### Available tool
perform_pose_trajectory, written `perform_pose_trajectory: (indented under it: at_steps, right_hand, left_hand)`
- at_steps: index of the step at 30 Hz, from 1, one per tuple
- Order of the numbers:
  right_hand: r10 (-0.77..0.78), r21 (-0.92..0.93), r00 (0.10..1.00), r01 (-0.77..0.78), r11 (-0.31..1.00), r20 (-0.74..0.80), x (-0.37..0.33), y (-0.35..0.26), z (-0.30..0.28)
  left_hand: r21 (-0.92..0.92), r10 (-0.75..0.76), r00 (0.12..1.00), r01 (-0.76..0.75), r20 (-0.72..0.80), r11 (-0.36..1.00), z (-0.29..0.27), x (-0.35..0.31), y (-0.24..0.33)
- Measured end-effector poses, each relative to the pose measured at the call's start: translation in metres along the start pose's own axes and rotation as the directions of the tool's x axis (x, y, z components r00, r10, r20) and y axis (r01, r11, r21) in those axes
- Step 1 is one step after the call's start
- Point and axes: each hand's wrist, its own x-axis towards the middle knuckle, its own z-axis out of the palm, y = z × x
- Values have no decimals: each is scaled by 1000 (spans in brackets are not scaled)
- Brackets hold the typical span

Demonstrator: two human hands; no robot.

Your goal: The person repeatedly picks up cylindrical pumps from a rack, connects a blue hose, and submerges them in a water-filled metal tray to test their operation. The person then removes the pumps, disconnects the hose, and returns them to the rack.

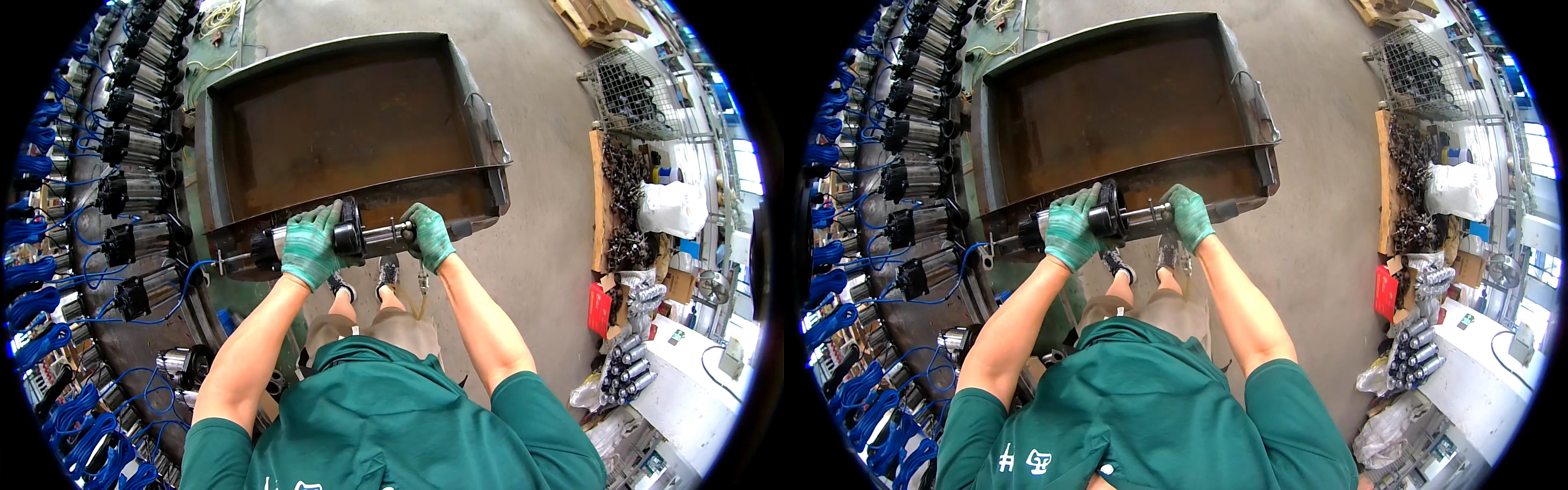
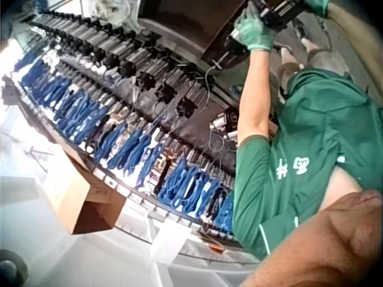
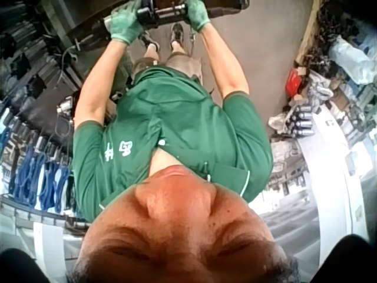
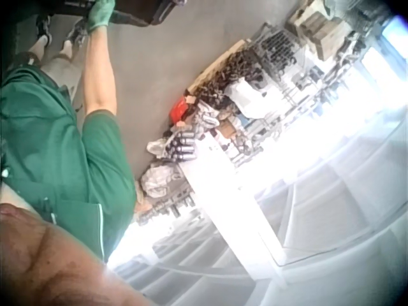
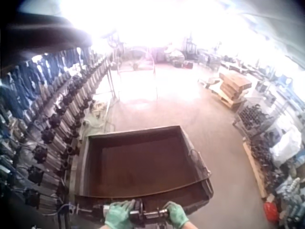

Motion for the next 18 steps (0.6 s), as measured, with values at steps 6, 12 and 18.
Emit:
perform_pose_trajectory:
  at_steps: [6,12,18]
  right_hand:
    - [-97,-26,994,99,995,53,-30,-15,-9]
    - [-518,-254,850,524,813,97,-90,-48,23]
    - [-574,-108,750,634,766,328,-132,-52,110]
  left_hand:
    - [-59,16,1000,-15,23,998,-8,0,3]
    - [-127,82,981,-105,-177,986,-29,-16,1]
    - [-771,-77,976,-110,-202,627,-66,-57,71]
